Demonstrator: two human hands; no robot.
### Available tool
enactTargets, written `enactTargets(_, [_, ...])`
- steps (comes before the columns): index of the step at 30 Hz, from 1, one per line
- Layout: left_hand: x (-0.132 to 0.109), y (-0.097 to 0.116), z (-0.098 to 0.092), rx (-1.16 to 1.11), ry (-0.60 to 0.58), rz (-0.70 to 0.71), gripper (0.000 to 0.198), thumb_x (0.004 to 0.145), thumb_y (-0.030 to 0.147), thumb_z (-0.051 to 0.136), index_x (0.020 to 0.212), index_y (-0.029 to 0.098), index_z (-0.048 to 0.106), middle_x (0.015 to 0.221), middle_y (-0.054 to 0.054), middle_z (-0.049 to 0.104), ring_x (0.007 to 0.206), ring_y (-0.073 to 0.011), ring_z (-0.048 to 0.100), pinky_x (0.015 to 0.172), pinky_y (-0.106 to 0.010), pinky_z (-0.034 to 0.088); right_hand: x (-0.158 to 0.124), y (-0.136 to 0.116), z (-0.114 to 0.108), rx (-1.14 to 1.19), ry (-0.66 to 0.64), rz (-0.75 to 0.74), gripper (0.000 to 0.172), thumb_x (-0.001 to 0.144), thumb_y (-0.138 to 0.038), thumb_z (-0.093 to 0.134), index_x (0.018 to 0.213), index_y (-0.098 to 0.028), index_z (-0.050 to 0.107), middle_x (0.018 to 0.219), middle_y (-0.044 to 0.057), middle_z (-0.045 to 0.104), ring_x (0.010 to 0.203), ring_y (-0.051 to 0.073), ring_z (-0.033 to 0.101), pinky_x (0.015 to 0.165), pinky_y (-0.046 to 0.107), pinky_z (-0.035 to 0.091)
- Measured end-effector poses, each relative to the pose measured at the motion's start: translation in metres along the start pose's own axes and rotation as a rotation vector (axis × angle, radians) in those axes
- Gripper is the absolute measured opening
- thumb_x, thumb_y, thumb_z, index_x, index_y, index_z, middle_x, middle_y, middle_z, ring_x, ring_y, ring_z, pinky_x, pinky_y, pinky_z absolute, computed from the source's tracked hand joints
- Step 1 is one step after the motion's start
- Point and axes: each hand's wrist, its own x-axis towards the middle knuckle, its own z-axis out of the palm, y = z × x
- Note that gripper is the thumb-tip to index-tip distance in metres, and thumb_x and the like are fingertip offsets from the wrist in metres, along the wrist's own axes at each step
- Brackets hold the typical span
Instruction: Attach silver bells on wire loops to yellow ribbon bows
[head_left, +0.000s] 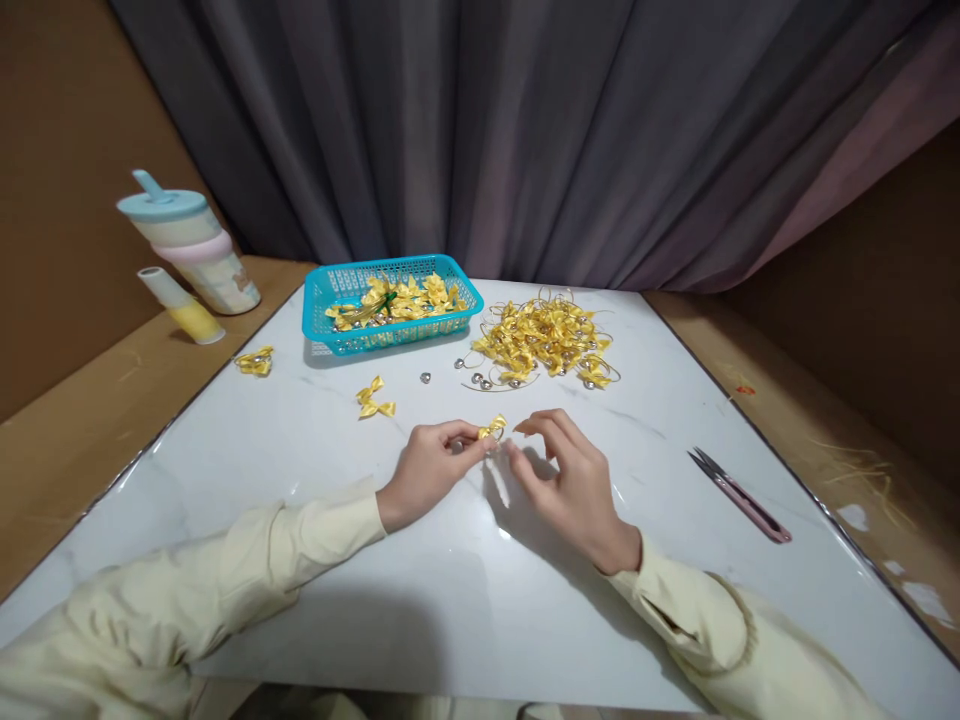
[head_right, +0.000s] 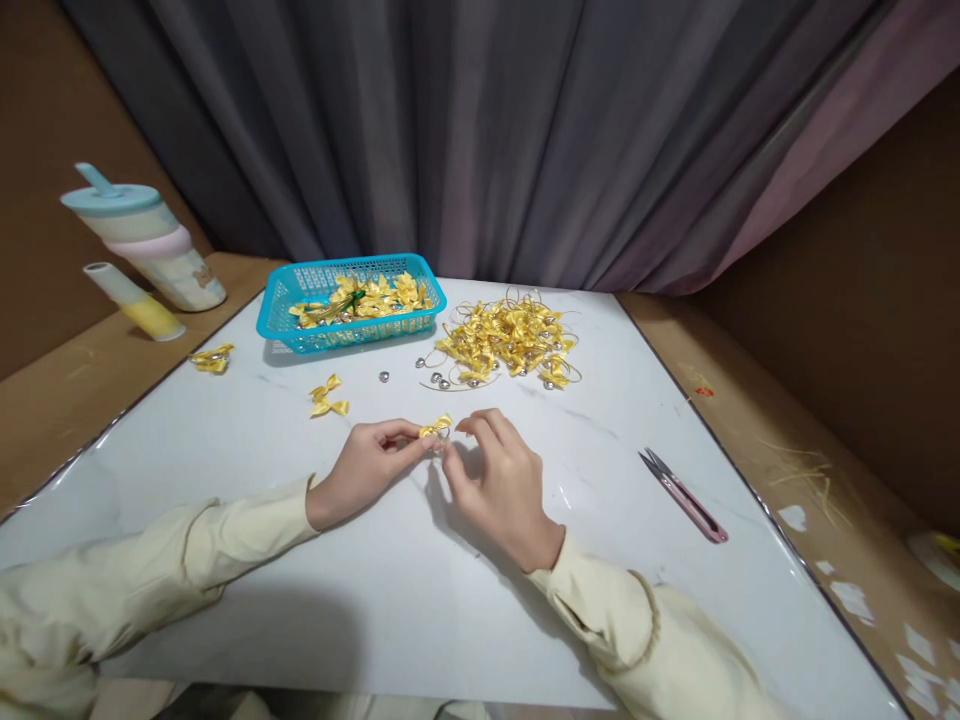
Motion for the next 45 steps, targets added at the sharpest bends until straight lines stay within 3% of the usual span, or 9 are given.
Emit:
enactTargets(4, [-0.002, 0.000, -0.001, 0.052, 0.001, 0.022, 0.019, 0.075, 0.033, 0.062, 0.072, 0.015, 0.069, 0.067, 0.000, 0.067, 0.057, -0.0098, 0.052, 0.055, -0.020, 0.039, 0.009, 0.002, 0.000, 0.240, -0.280, 0.237, 0.017, 0.080, -0.030, 0.054, 0.077, -0.017, 0.063, 0.078, 0.005, 0.060, 0.062, 0.014, 0.051, 0.057, 0.027, 0.040])
enactTargets(6, [-0.002, 0.001, -0.001, 0.059, -0.002, 0.033, 0.018, 0.076, 0.032, 0.062, 0.073, 0.015, 0.069, 0.069, 0.000, 0.068, 0.059, -0.0103, 0.054, 0.057, -0.020, 0.040, 0.010, 0.003, 0.001, 0.383, -0.343, 0.299, 0.019, 0.081, -0.031, 0.053, 0.080, -0.017, 0.066, 0.081, 0.005, 0.062, 0.065, 0.014, 0.053, 0.060, 0.027, 0.042])
enactTargets(10, [-0.002, 0.002, -0.002, 0.061, -0.002, 0.044, 0.016, 0.076, 0.029, 0.060, 0.074, 0.016, 0.069, 0.071, -0.001, 0.069, 0.063, -0.0115, 0.057, 0.059, -0.020, 0.042, 0.010, 0.005, 0.004, 0.489, -0.350, 0.374, 0.019, 0.077, -0.034, 0.059, 0.079, -0.018, 0.069, 0.083, 0.006, 0.063, 0.075, 0.017, 0.056, 0.067, 0.029, 0.044])
enactTargets(17, [-0.001, 0.001, -0.002, 0.040, -0.006, 0.028, 0.019, 0.076, 0.032, 0.060, 0.074, 0.016, 0.070, 0.073, -0.002, 0.070, 0.067, -0.0137, 0.060, 0.061, -0.021, 0.043, 0.012, 0.004, -0.001, 0.553, -0.217, 0.433, 0.015, 0.071, -0.032, 0.065, 0.072, -0.018, 0.068, 0.085, 0.005, 0.059, 0.070, 0.014, 0.051, 0.058, 0.025, 0.040])
enactTargets(22, [0.000, -0.001, -0.002, 0.033, -0.006, 0.027, 0.018, 0.075, 0.031, 0.059, 0.074, 0.017, 0.070, 0.073, -0.001, 0.071, 0.067, -0.0135, 0.060, 0.062, -0.021, 0.042, 0.015, 0.003, -0.007, 0.727, -0.403, 0.662, 0.015, 0.072, -0.031, 0.061, 0.075, -0.016, 0.062, 0.064, -0.001, 0.052, 0.050, 0.008, 0.039, 0.044, 0.021, 0.029])
enactTargets(25, [-0.001, -0.002, -0.002, 0.041, -0.009, 0.025, 0.018, 0.075, 0.030, 0.057, 0.072, 0.018, 0.070, 0.071, 0.000, 0.070, 0.066, -0.0132, 0.059, 0.061, -0.021, 0.042, 0.019, 0.002, -0.012, 0.845, -0.539, 0.702, 0.012, 0.074, -0.026, 0.056, 0.077, -0.016, 0.061, 0.056, -0.002, 0.049, 0.048, 0.008, 0.038, 0.043, 0.020, 0.027])
enactTargets(31, [-0.002, -0.005, -0.003, 0.042, -0.020, 0.005, 0.018, 0.073, 0.033, 0.058, 0.073, 0.020, 0.070, 0.070, 0.001, 0.069, 0.067, -0.0146, 0.060, 0.063, -0.022, 0.043, 0.030, -0.005, -0.016, 0.684, -0.624, 0.557, 0.017, 0.074, -0.032, 0.062, 0.077, -0.015, 0.063, 0.062, -0.001, 0.054, 0.048, 0.007, 0.038, 0.043, 0.021, 0.027])
enactTargets(40, [-0.004, -0.002, -0.004, 0.020, -0.025, 0.031, 0.019, 0.073, 0.033, 0.057, 0.069, 0.020, 0.071, 0.065, 0.001, 0.068, 0.063, -0.0132, 0.058, 0.056, -0.021, 0.041, 0.035, -0.010, -0.010, 0.191, -0.426, 0.027, 0.013, 0.081, -0.020, 0.052, 0.079, -0.017, 0.064, 0.077, 0.003, 0.065, 0.060, 0.011, 0.055, 0.050, 0.022, 0.040])
enactTargets(45, [-0.004, -0.001, -0.004, 0.006, -0.032, 0.039, 0.019, 0.073, 0.031, 0.057, 0.067, 0.019, 0.070, 0.063, 0.001, 0.067, 0.061, -0.0128, 0.057, 0.055, -0.020, 0.040, 0.035, -0.007, -0.008, 0.092, -0.361, -0.104, 0.011, 0.079, -0.014, 0.051, 0.079, -0.016, 0.062, 0.076, 0.003, 0.064, 0.058, 0.010, 0.056, 0.050, 0.021, 0.040])
